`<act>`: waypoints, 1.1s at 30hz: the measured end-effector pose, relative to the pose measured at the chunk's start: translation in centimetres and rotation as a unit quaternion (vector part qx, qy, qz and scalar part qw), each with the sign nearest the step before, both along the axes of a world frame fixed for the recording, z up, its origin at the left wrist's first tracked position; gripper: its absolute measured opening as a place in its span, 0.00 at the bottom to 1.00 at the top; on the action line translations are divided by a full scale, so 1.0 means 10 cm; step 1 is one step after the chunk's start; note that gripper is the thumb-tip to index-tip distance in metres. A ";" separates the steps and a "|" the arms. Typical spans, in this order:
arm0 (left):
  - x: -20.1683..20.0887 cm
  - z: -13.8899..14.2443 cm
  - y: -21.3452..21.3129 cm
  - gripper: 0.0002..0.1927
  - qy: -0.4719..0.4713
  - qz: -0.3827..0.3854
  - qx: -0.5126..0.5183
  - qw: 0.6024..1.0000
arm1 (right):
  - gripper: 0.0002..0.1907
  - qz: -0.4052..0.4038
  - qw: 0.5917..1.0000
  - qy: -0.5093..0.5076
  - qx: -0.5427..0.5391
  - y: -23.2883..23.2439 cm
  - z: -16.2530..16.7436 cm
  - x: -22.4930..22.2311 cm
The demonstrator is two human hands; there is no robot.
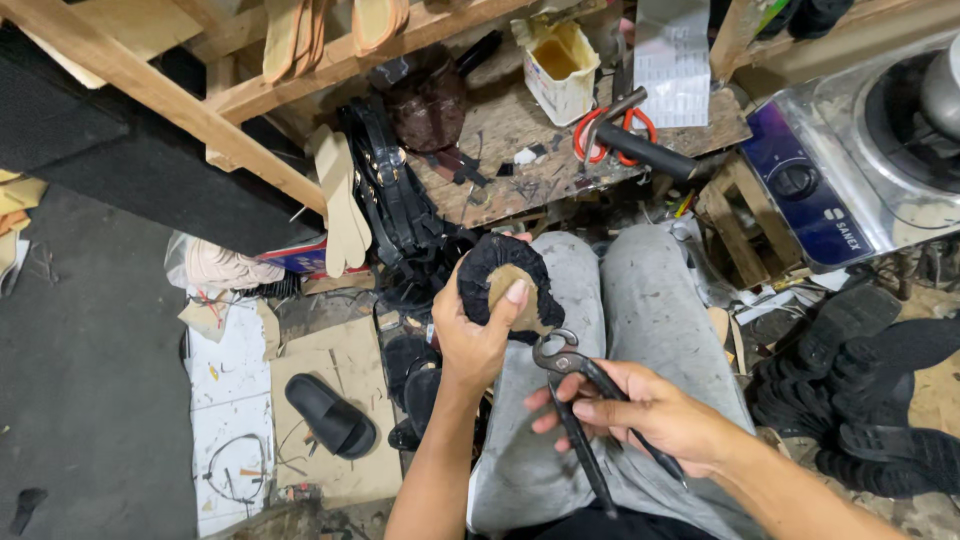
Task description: The person holds a black shoe upper stretched over a wooden last on their lap and hammers it with a hammer to shape and set it. They use pincers to grip and adjust the upper, then fit a black strap with a gold buckle around the shoe and press the strap into place by hand.
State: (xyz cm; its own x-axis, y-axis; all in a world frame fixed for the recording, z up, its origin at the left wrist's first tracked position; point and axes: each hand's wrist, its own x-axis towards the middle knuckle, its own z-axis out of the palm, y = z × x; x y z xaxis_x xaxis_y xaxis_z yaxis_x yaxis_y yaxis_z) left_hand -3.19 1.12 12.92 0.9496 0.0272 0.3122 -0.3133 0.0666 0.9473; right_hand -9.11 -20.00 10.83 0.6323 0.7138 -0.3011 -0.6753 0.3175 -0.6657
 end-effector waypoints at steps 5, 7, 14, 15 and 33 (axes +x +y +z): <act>0.12 -0.29 0.18 0.15 -0.015 0.046 -0.052 0.997 | 0.07 0.015 0.998 0.002 -0.058 0.05 -0.23 -0.02; 0.21 -0.45 0.27 0.13 0.002 0.081 -0.090 0.993 | 0.08 0.024 0.992 -0.031 -0.120 0.04 -0.34 -0.12; 0.27 -0.68 0.42 0.17 0.034 0.136 -0.182 0.973 | 0.17 0.112 0.890 -0.346 -0.274 -0.18 -0.68 -0.39; 0.27 -0.63 0.41 0.20 0.043 0.135 -0.218 0.966 | 0.21 0.027 0.942 -0.236 -0.237 -0.17 -0.78 -0.33; 0.05 -0.74 -0.25 0.28 0.105 0.095 0.139 0.980 | 0.39 -0.255 0.929 0.018 0.268 -0.49 -1.38 -0.24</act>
State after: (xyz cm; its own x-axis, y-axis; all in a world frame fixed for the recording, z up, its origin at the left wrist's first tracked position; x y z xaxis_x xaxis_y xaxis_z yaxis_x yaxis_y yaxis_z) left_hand -2.69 -1.42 5.50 0.9797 0.1511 0.1317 -0.0922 -0.2436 0.9655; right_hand -11.47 -24.90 -2.98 0.9258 0.3777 -0.0158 -0.3648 0.8816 -0.2995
